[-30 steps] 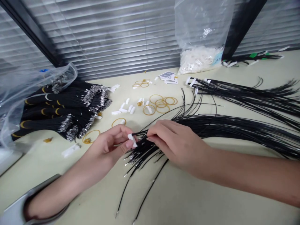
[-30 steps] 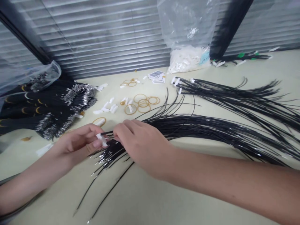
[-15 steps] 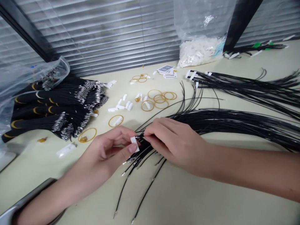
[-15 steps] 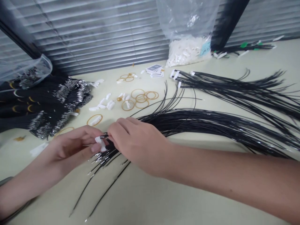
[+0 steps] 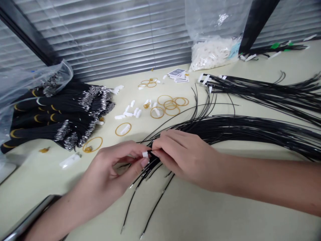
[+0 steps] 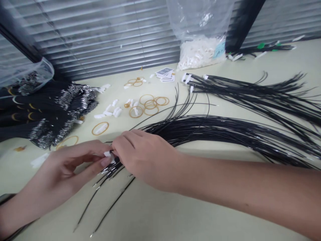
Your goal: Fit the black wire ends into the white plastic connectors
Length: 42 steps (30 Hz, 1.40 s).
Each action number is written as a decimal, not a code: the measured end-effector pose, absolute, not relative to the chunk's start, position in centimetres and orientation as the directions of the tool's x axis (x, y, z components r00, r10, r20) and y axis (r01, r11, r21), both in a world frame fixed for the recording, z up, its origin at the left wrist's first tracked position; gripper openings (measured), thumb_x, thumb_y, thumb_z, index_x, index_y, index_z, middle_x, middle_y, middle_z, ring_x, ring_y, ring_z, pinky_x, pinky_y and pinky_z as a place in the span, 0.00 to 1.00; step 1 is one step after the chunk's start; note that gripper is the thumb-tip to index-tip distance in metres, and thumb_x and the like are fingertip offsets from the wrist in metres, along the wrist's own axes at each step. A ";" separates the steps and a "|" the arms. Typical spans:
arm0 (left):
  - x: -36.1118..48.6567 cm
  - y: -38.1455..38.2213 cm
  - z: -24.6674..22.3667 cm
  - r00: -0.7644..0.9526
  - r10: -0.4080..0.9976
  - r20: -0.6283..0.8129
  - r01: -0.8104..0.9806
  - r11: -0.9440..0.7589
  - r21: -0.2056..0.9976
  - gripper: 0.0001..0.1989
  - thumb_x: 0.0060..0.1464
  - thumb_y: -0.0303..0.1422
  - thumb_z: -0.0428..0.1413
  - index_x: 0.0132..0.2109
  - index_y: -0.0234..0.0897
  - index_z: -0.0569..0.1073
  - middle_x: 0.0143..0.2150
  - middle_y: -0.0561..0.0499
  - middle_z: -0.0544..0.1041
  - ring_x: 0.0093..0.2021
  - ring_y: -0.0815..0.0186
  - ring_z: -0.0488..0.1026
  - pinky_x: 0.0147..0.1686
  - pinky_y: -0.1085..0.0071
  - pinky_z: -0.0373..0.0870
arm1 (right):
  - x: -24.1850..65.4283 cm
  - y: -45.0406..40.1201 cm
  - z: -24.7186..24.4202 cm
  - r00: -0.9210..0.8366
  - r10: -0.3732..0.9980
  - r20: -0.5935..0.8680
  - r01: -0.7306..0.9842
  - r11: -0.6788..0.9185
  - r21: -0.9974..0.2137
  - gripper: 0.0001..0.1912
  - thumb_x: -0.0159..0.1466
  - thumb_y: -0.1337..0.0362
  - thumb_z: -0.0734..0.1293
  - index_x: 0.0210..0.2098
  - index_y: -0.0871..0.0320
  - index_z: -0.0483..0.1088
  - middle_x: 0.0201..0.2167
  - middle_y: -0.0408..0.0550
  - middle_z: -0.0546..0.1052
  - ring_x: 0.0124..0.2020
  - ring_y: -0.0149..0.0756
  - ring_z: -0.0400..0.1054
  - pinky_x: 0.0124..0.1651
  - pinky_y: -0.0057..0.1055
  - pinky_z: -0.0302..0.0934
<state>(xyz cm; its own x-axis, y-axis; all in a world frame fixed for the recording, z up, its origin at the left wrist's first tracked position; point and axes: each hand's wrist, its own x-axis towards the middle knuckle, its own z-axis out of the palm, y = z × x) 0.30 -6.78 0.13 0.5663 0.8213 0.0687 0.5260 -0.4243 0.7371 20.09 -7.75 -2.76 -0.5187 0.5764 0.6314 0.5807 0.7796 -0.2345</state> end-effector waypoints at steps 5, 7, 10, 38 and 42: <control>0.4 -6.6 0.1 0.565 0.822 0.069 0.524 -0.423 0.739 0.03 0.56 0.30 0.54 0.38 0.40 0.72 0.31 0.56 0.75 0.30 0.74 0.72 0.25 0.85 0.67 | 20.1 -7.8 -2.7 -0.537 0.552 0.638 0.560 0.799 -0.219 0.05 0.62 0.76 0.60 0.32 0.68 0.67 0.27 0.48 0.68 0.29 0.30 0.60 0.32 0.27 0.57; 0.5 -6.2 0.2 0.549 0.835 0.042 0.505 -0.372 0.779 0.03 0.57 0.30 0.53 0.38 0.39 0.71 0.30 0.55 0.74 0.30 0.73 0.72 0.26 0.84 0.68 | 20.1 -7.7 -2.7 -0.514 0.585 0.627 0.558 0.783 -0.274 0.05 0.65 0.71 0.60 0.35 0.67 0.66 0.29 0.48 0.68 0.31 0.30 0.61 0.32 0.26 0.58; 0.5 -5.6 0.2 0.495 0.869 0.001 0.462 -0.264 0.847 0.05 0.56 0.32 0.54 0.39 0.38 0.71 0.28 0.55 0.73 0.30 0.73 0.71 0.28 0.82 0.68 | 20.2 -7.6 -2.8 -0.495 0.608 0.620 0.552 0.772 -0.316 0.07 0.67 0.70 0.58 0.38 0.68 0.65 0.32 0.50 0.68 0.34 0.30 0.62 0.35 0.26 0.59; 0.7 -6.0 0.7 0.511 0.858 -0.049 0.371 -0.169 0.913 0.02 0.56 0.31 0.54 0.38 0.41 0.72 0.27 0.57 0.70 0.28 0.76 0.67 0.28 0.84 0.65 | 20.3 -8.1 -3.0 -0.375 0.551 0.745 0.547 0.781 -0.302 0.13 0.64 0.75 0.60 0.48 0.62 0.61 0.34 0.44 0.70 0.36 0.27 0.62 0.40 0.24 0.60; 0.6 -6.1 0.7 0.512 0.858 -0.048 0.347 -0.155 0.925 0.03 0.56 0.30 0.55 0.38 0.41 0.72 0.27 0.57 0.70 0.27 0.76 0.66 0.27 0.84 0.64 | 20.2 -8.0 -3.0 -0.392 0.556 0.732 0.522 0.790 -0.321 0.13 0.64 0.74 0.59 0.48 0.60 0.60 0.36 0.45 0.71 0.38 0.28 0.64 0.39 0.25 0.61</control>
<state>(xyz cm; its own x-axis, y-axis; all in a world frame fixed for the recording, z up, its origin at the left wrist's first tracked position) 0.60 -6.14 0.72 0.5115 0.8579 -0.0481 0.3472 -0.1552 0.9249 20.24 -7.98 -3.04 -0.3925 0.5563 0.7325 0.5218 0.7905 -0.3208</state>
